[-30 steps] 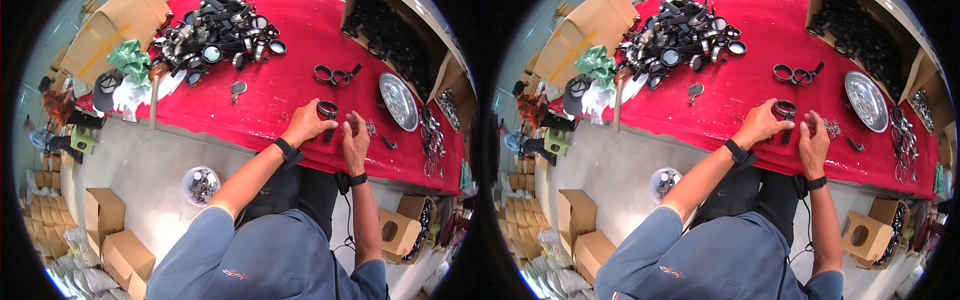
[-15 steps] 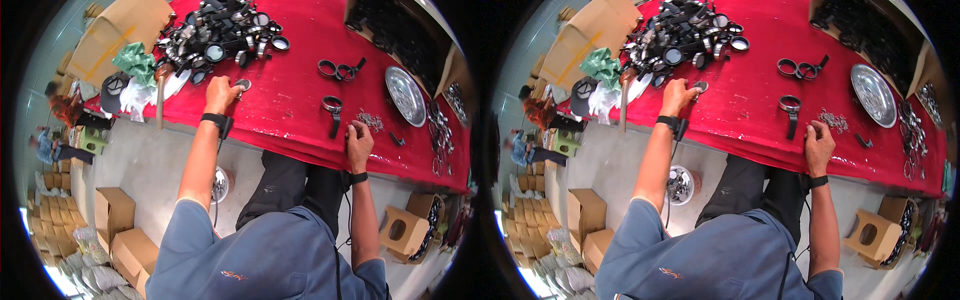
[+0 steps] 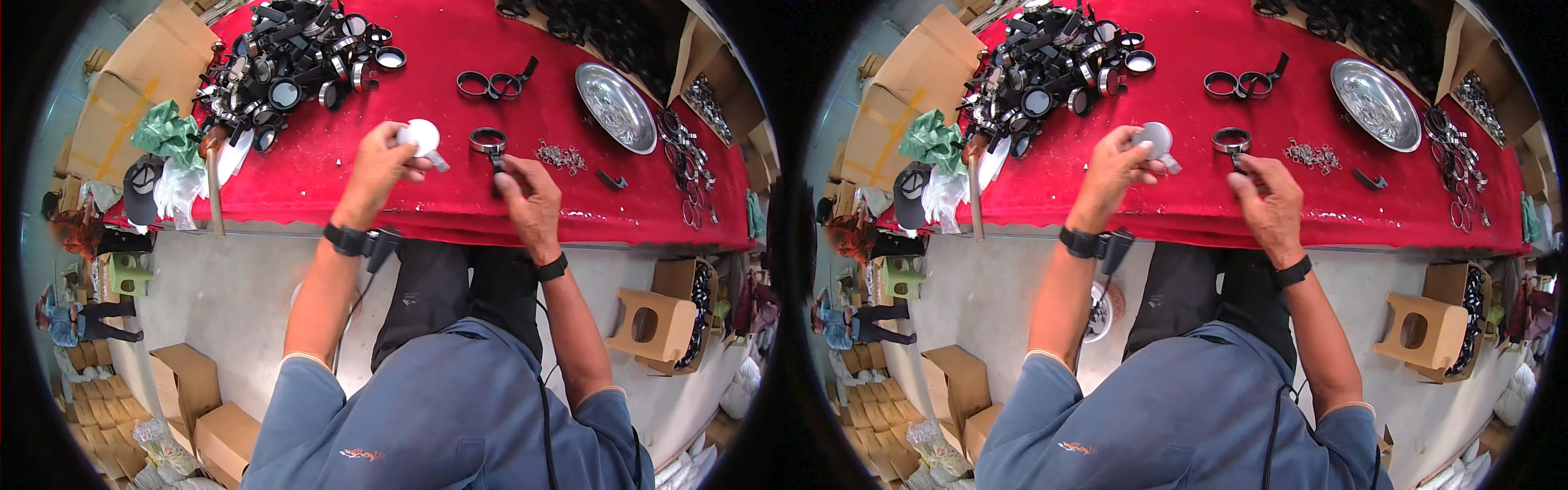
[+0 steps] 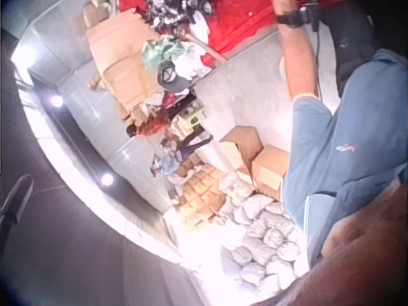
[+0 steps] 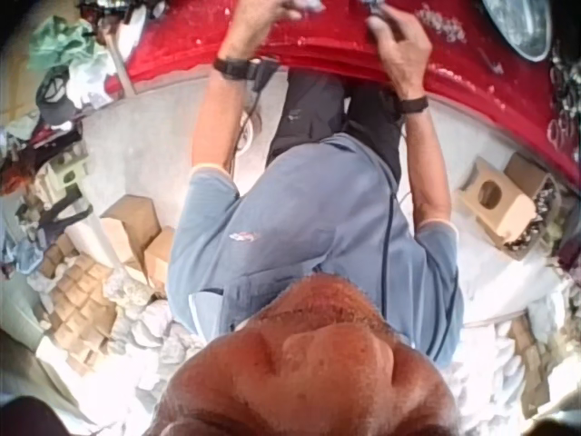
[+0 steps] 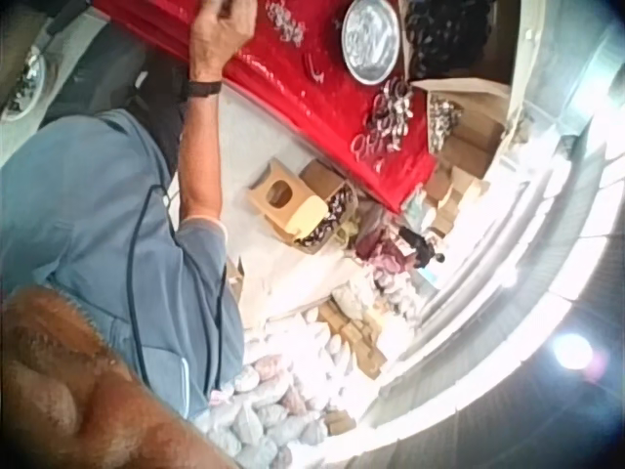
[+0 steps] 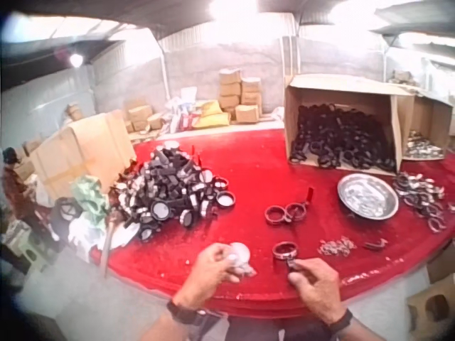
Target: Manually assembling small circular mirrors into plastic frames with attached chains.
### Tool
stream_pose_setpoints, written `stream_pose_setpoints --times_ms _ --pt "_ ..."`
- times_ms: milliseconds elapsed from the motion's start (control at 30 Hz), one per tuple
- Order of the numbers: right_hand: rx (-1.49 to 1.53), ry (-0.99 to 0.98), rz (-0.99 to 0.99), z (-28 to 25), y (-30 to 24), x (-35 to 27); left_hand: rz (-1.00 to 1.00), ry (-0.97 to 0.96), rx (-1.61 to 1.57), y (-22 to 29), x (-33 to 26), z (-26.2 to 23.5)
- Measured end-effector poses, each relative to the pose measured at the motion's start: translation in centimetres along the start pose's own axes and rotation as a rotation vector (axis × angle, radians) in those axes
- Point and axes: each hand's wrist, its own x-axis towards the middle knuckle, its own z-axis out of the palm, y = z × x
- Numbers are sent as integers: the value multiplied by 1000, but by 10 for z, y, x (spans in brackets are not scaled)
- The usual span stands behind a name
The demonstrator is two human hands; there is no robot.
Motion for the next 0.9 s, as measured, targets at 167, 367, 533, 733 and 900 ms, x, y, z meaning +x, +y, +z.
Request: stream_pose_setpoints --times_ms 167,367,533,733,900 --pt "-125 -48 -137 13 -28 -4 -82 3 -8 -13 -3 60" --pt "-315 58 -252 -1 -21 -9 -148 -36 -70 -22 -3 85" --pt "-311 139 -191 -17 -9 -11 -48 -96 202 -30 6 95" --pt "-340 278 11 -14 9 24 506 186 925 -74 62 52" --pt "-454 252 67 14 22 50 187 -31 322 -97 70 81"
